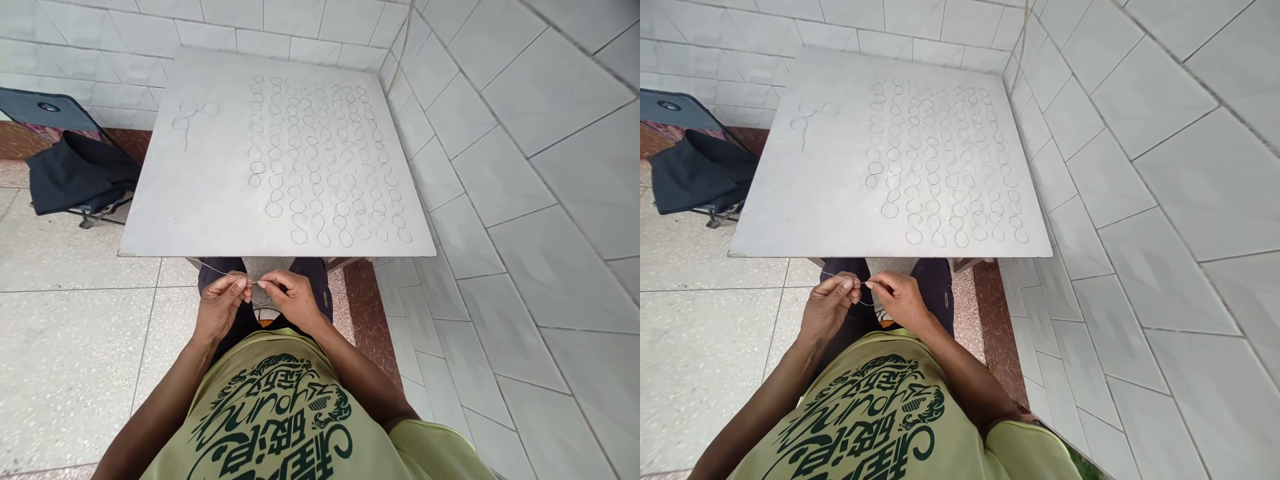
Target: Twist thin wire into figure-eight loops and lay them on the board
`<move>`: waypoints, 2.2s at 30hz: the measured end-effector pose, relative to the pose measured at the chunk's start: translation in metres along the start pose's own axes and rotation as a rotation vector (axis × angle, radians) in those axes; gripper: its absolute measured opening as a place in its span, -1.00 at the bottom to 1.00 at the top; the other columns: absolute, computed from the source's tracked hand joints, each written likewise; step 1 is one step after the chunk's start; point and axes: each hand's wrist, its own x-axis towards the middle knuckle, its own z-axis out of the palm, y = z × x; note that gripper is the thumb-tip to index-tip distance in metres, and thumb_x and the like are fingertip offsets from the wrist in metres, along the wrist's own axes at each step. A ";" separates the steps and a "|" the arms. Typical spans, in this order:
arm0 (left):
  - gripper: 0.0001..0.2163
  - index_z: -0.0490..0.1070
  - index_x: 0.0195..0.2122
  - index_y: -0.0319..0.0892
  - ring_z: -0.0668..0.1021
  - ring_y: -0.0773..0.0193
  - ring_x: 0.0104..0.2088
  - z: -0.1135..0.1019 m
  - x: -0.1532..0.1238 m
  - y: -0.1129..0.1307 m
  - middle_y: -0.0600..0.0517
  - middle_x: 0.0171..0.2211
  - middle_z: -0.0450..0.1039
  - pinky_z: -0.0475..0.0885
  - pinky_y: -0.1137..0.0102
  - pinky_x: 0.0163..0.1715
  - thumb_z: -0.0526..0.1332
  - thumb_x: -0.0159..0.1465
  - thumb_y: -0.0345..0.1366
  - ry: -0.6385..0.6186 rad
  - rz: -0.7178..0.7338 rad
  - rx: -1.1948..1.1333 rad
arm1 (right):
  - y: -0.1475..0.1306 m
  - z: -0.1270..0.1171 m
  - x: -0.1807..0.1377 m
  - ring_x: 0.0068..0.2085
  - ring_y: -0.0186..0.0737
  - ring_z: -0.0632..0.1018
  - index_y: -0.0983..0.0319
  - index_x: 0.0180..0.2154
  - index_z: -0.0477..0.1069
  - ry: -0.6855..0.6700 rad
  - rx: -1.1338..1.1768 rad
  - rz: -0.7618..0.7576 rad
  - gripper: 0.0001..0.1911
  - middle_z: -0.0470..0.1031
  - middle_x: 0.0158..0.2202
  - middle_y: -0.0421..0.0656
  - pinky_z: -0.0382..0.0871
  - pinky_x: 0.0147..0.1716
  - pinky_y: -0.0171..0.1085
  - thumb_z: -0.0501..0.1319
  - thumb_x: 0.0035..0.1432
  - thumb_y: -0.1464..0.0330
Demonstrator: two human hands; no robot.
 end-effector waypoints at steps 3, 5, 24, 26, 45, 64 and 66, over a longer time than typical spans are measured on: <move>-0.88 0.64 -0.39 -0.20 0.49 0.40 -0.41 -0.002 -0.002 -0.001 0.00 -0.30 0.49 0.42 0.48 -0.43 0.49 0.20 -0.28 -0.003 0.018 -0.026 | 0.000 0.000 0.001 -0.37 -0.28 0.54 0.21 -0.27 0.61 -0.024 -0.006 -0.005 -0.82 0.60 -0.38 -0.18 0.38 -0.31 -0.31 0.28 0.35 0.30; -0.90 0.64 -0.38 -0.19 0.49 0.41 -0.42 -0.005 -0.003 -0.002 0.01 -0.31 0.48 0.41 0.48 -0.44 0.48 0.21 -0.31 -0.019 0.029 -0.031 | 0.001 -0.001 0.001 -0.36 -0.28 0.55 0.21 -0.27 0.62 -0.054 -0.008 0.003 -0.82 0.61 -0.37 -0.17 0.39 -0.31 -0.31 0.28 0.35 0.29; -0.96 0.67 -0.32 -0.14 0.52 0.39 -0.51 -0.024 0.002 0.009 0.02 -0.36 0.48 0.40 0.45 -0.51 0.43 0.24 -0.40 -0.200 0.178 0.118 | 0.000 -0.009 0.018 -0.37 -0.30 0.57 0.21 -0.26 0.63 -0.194 0.036 -0.118 -0.87 0.63 -0.37 -0.17 0.41 -0.32 -0.33 0.31 0.35 0.35; -0.97 0.66 -0.33 -0.14 0.52 0.40 -0.51 -0.024 0.002 0.009 0.03 -0.37 0.48 0.39 0.45 -0.50 0.44 0.24 -0.40 -0.193 0.178 0.121 | 0.000 -0.007 0.019 -0.39 -0.30 0.56 0.21 -0.27 0.63 -0.188 0.034 -0.122 -0.86 0.62 -0.38 -0.17 0.39 -0.34 -0.33 0.31 0.35 0.35; -0.92 0.67 -0.36 -0.20 0.50 0.38 -0.52 -0.030 0.006 0.016 0.00 -0.41 0.51 0.40 0.44 -0.53 0.49 0.20 -0.31 -0.242 0.045 0.168 | 0.003 -0.019 0.028 -0.37 -0.28 0.52 0.18 -0.25 0.63 -0.342 -0.004 -0.083 -0.79 0.59 -0.36 -0.18 0.38 -0.30 -0.31 0.27 0.37 0.23; -0.73 0.69 -0.20 -0.18 0.48 0.36 -0.55 0.016 -0.011 0.009 -0.05 -0.33 0.67 0.40 0.44 -0.53 0.46 0.21 -0.09 0.180 -0.067 0.429 | 0.024 0.015 0.010 -0.40 -0.26 0.52 0.21 -0.18 0.60 0.172 -0.104 0.056 -0.75 0.60 -0.36 -0.16 0.43 -0.26 -0.27 0.21 0.38 0.21; -0.73 0.69 -0.19 -0.19 0.50 0.35 -0.55 0.017 -0.010 0.008 -0.04 -0.34 0.66 0.42 0.44 -0.53 0.46 0.22 -0.10 0.179 -0.052 0.432 | 0.025 0.017 0.009 -0.37 -0.24 0.55 0.20 -0.16 0.60 0.169 -0.102 0.045 -0.76 0.63 -0.32 -0.15 0.45 -0.24 -0.26 0.20 0.38 0.23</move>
